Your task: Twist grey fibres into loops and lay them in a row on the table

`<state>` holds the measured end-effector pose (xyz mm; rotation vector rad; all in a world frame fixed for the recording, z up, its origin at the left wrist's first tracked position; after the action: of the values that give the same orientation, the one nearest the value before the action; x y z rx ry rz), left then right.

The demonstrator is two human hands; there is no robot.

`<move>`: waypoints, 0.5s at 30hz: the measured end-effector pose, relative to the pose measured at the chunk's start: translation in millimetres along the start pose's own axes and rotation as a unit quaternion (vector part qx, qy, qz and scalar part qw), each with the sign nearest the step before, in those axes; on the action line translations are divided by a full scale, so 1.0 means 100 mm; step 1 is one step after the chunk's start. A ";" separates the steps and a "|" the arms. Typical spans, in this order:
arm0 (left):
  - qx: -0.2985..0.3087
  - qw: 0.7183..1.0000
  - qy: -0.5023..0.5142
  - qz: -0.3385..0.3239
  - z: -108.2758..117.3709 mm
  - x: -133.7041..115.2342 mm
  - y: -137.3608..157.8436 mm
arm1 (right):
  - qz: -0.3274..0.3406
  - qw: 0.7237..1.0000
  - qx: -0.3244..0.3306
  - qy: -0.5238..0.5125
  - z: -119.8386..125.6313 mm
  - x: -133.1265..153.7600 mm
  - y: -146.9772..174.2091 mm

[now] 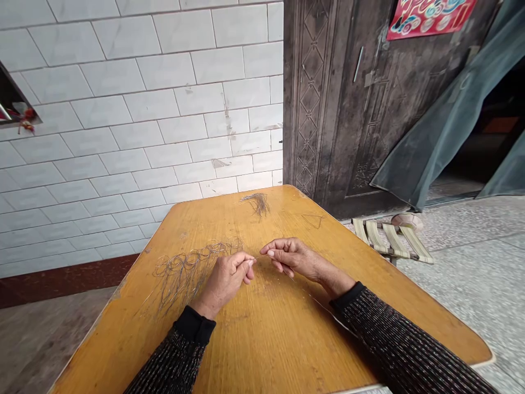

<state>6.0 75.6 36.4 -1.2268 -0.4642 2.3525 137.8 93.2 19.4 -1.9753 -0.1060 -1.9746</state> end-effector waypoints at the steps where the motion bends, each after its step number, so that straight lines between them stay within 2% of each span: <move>1: -0.029 0.998 -0.040 -0.028 0.03 -0.03 0.00 | -0.004 1.000 -0.002 0.001 -0.01 -0.01 0.00; 3: -0.115 0.982 -0.107 -0.102 0.13 -0.15 0.01 | -0.015 1.000 -0.015 -0.002 -0.01 -0.03 -0.01; 5: -0.205 0.953 -0.146 -0.171 0.24 -0.30 0.05 | -0.028 0.999 -0.042 -0.015 0.02 -0.06 -0.03; 7: -0.245 0.937 -0.152 -0.196 0.29 -0.38 0.09 | -0.045 0.996 -0.076 -0.033 0.06 -0.10 -0.05; 8: -0.241 0.942 -0.143 -0.186 0.28 -0.37 0.09 | -0.054 0.993 -0.093 -0.042 0.08 -0.12 -0.06; 10: -0.189 0.970 -0.096 -0.122 0.18 -0.28 0.07 | -0.067 0.988 -0.129 -0.054 0.12 -0.15 -0.06; 12: -0.104 0.994 -0.016 -0.009 -0.02 -0.12 0.07 | -0.072 0.982 -0.163 -0.063 0.15 -0.15 -0.06; 13: -0.060 0.996 0.028 0.053 -0.13 -0.04 0.09 | -0.071 0.979 -0.178 -0.068 0.15 -0.14 -0.05; 15: -0.001 0.980 0.117 0.160 -0.31 0.05 0.15 | -0.064 0.975 -0.199 -0.073 0.13 -0.12 -0.03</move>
<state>26.3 68.3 8.8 -1.6614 -0.2029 2.4163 149.3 102.3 9.0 -2.4190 0.1433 -2.0541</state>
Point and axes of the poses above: each hand's wrist, its own y-axis away from the middle knuckle, its own z-axis out of the back of the hand, x = y × z, the point moved 7 cm from there along -y, towards the middle knuckle, and after that the axes turned 13 degrees about -x, right-handed, at the moved point
